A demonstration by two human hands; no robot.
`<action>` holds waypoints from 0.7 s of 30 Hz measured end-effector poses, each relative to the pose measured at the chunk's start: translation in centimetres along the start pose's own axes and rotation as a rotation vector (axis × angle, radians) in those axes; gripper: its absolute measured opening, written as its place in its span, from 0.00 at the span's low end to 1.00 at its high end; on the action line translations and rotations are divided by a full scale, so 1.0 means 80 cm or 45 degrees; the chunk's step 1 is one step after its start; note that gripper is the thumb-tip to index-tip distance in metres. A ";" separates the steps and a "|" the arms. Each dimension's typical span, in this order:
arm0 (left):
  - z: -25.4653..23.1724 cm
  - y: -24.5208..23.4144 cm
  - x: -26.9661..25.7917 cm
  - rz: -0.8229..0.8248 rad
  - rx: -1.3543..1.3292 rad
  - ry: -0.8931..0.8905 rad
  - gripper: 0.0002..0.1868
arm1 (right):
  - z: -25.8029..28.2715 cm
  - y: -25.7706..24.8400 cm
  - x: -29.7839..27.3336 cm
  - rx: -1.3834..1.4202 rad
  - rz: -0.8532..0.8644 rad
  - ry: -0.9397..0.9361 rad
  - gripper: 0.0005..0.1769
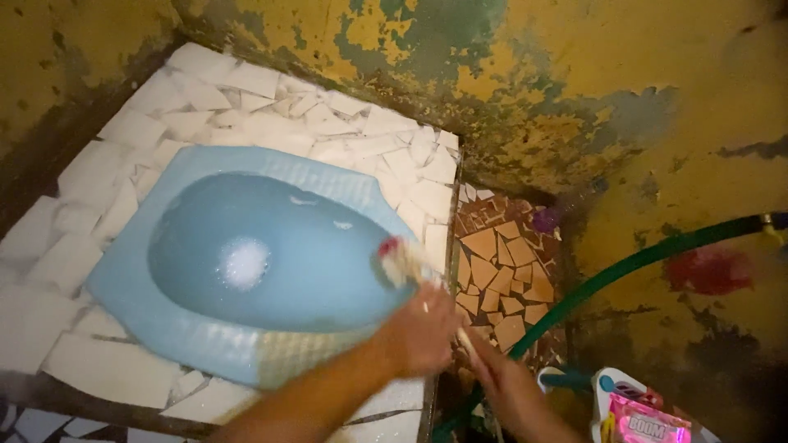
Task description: Scrubbing a squat toilet and the surrounding tiled floor using a long-handled brush.
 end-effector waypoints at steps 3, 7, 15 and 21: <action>-0.014 0.044 -0.016 -0.540 -0.249 0.215 0.31 | -0.032 -0.009 -0.014 -0.510 -0.019 0.160 0.34; 0.018 0.017 0.008 -0.235 -0.174 -0.118 0.29 | 0.037 0.004 0.005 -0.367 -0.010 0.090 0.32; -0.002 -0.046 0.009 0.014 -0.270 -0.363 0.40 | 0.005 0.007 0.016 -0.165 0.016 -0.134 0.34; -0.037 0.041 -0.002 -0.337 -0.311 0.152 0.20 | -0.147 0.005 0.020 0.259 -0.280 0.228 0.29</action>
Point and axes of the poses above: each hand's wrist, its own x-axis towards the middle knuckle, its own y-axis out of the palm, z = x × y, the point moved 1 cm from there along x, towards the middle knuckle, and after that the axes turned 13 degrees about -z, right-handed, at the moved point
